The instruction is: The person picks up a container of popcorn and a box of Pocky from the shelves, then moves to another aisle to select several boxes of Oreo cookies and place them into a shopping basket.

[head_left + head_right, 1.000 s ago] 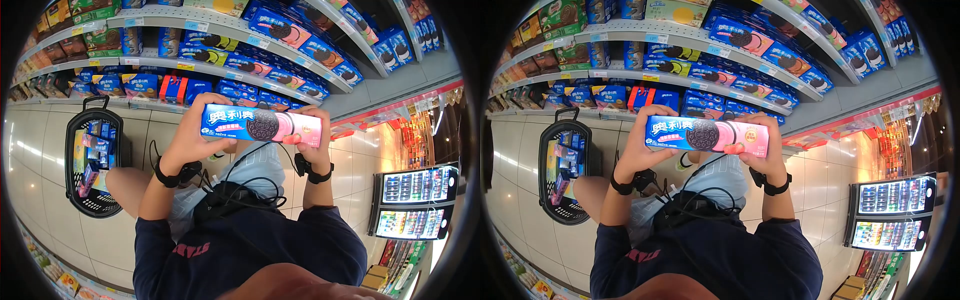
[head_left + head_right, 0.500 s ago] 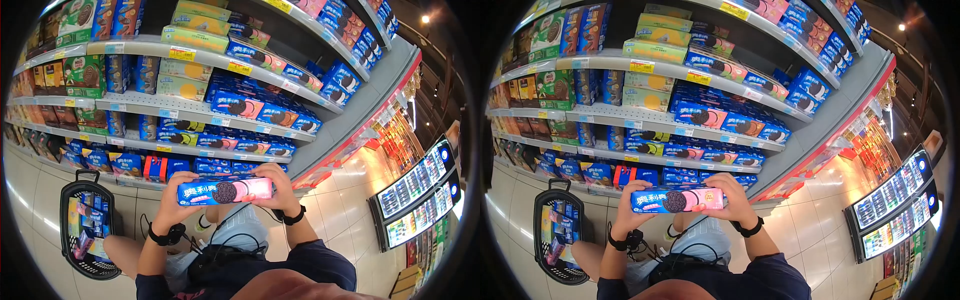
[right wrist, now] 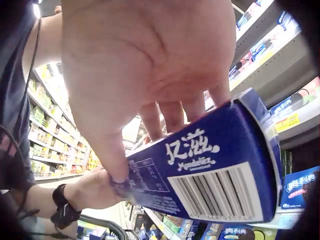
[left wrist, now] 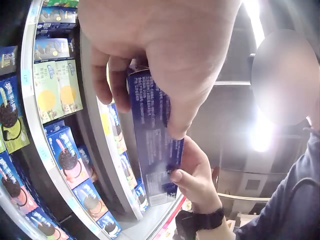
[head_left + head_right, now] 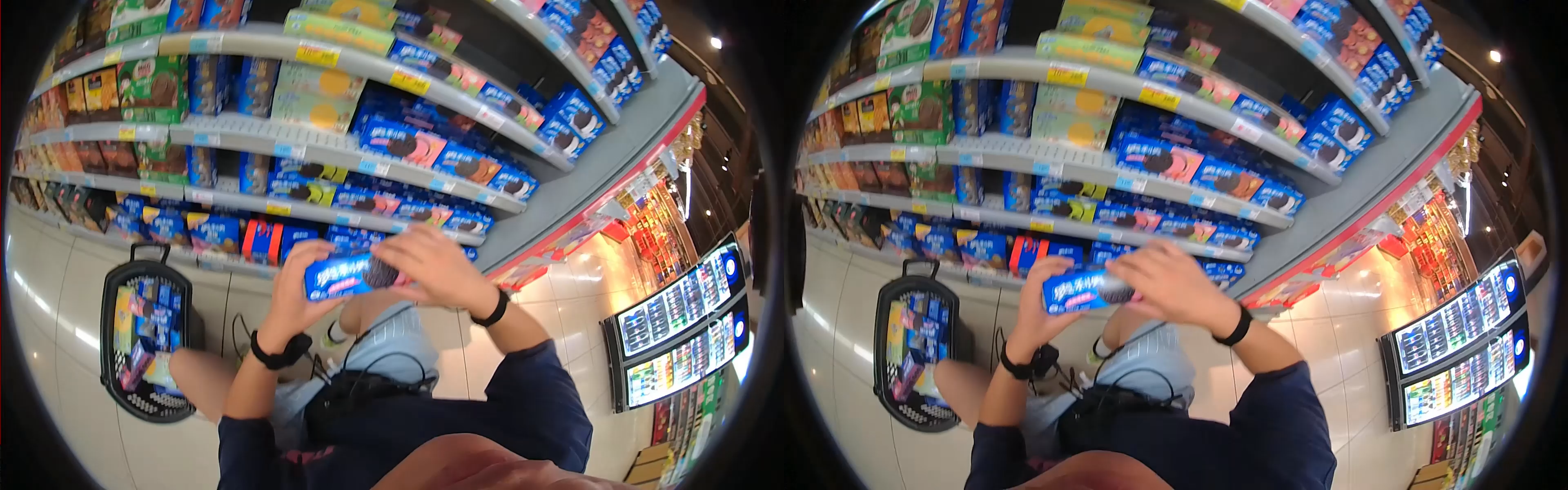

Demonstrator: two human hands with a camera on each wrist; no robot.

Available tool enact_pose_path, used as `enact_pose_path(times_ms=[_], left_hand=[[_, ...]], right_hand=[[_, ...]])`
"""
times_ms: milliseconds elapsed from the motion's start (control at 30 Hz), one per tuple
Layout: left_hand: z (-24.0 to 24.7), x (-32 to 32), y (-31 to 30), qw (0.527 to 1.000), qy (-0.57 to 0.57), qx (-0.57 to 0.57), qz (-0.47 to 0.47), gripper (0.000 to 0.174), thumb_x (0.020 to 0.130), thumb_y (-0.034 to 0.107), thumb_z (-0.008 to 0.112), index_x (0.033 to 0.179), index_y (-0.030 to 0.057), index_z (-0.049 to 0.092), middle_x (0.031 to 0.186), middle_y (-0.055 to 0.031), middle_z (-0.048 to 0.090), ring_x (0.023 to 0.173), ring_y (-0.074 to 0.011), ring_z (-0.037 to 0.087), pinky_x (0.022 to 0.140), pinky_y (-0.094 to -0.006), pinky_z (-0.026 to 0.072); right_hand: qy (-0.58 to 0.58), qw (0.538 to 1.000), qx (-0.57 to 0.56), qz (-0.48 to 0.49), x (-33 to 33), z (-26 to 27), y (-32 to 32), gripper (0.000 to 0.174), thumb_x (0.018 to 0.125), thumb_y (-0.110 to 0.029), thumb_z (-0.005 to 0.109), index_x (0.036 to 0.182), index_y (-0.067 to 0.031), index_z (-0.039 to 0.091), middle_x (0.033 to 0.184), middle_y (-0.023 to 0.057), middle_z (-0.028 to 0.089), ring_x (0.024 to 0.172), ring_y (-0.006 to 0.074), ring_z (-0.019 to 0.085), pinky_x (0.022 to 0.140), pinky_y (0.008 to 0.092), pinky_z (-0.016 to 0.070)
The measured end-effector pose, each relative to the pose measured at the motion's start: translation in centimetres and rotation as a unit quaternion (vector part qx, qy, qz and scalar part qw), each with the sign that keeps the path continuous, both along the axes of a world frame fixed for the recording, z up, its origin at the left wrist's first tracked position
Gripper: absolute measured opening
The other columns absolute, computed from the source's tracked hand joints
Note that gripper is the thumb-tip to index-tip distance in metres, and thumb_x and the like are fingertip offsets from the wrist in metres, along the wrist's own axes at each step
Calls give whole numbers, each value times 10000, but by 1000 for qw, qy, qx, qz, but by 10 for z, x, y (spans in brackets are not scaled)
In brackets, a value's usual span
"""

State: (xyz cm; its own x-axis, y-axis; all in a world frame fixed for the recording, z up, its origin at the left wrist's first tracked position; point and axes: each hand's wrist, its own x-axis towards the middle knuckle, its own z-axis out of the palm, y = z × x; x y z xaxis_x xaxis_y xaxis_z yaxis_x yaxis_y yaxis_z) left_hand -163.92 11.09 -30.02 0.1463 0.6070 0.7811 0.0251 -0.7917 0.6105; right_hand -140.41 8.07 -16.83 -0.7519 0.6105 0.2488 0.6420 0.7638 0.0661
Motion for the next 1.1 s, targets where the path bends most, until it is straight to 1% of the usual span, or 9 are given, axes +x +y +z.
enact_pose_path(times_ms=[167, 233, 300, 367, 500, 567, 800, 867, 1100], left_hand=[[-4, -8, 0, 998, -17, -32, -47, 935, 696, 134, 821, 1452, 111, 271, 1475, -207, 330, 1047, -250, 589, 845, -359, 487], [0, -12, 3, 998, -38, -37, -36, 878, 705, 134, 804, 1437, 110, 320, 1465, -197, 357, 991, -208, 608, 810, -337, 488], [2, -21, 5, 997, 48, -53, -39, 810, 693, 111, 797, 1396, 96, 395, 1445, -172, 399, 972, -198, 611, 802, -324, 486], [6, -22, 3, 995, 35, -78, -51, 670, 694, 78, 779, 1304, 70, 504, 1376, -147, 486, 931, -187, 618, 794, -308, 485], [6, -21, 5, 992, 53, -76, -80, 440, 714, 41, 748, 1133, 48, 615, 1227, -112, 595, 869, -178, 625, 781, -299, 489], [4, -19, 8, 991, 57, -76, -90, 399, 717, 22, 739, 1100, 47, 631, 1192, -104, 610, 862, -180, 622, 766, -299, 495], [-5, -16, 20, 992, 50, -76, -91, 306, 714, -14, 723, 1010, 22, 653, 1070, -97, 654, 820, -191, 615, 750, -297, 499], [-5, -16, 21, 991, 38, -85, -98, 264, 715, -26, 714, 971, 14, 661, 996, -102, 667, 808, -204, 618, 741, -305, 500], [-11, -17, 27, 989, 58, -93, -96, 228, 719, -23, 710, 940, 9, 665, 937, -112, 670, 796, -218, 628, 730, -315, 500]], right_hand=[[17, 1000, 24, -9, 18, 30, 9, 602, 629, -172, 796, 1185, -62, 591, 1126, 112, 626, 1016, 334, 595, 926, 442, 445], [24, 995, 76, -58, 38, 48, 15, 594, 621, -136, 794, 1177, -59, 598, 1114, 133, 626, 1001, 355, 599, 888, 434, 461], [32, 987, 90, -127, 60, 75, 21, 575, 680, -82, 785, 1214, -40, 576, 1100, 113, 627, 1002, 287, 611, 891, 377, 466], [181, 960, 53, -206, 91, 94, 36, 566, 738, -28, 767, 1259, -23, 546, 1095, 80, 615, 996, 180, 590, 867, 307, 479], [242, 953, 140, -116, 118, 164, 57, 562, 761, -22, 777, 1266, -1, 531, 1148, 91, 584, 1034, 137, 575, 909, 270, 473], [164, 940, 270, -128, 128, 199, 66, 536, 790, -44, 762, 1272, -2, 533, 1135, 94, 609, 1027, 132, 586, 908, 259, 474], [54, 884, 430, -173, 135, 290, 95, 413, 867, -140, 713, 1239, -18, 579, 1096, 66, 657, 965, 110, 608, 860, 254, 480], [33, 862, 485, -143, 126, 301, 104, 590, 694, -211, 793, 1149, 50, 524, 1039, 200, 584, 934, 339, 584, 859, 430, 480], [54, 850, 493, -176, 114, 323, 125, 526, 697, -237, 799, 1060, 58, 560, 1000, 200, 606, 914, 332, 602, 834, 411, 493]])
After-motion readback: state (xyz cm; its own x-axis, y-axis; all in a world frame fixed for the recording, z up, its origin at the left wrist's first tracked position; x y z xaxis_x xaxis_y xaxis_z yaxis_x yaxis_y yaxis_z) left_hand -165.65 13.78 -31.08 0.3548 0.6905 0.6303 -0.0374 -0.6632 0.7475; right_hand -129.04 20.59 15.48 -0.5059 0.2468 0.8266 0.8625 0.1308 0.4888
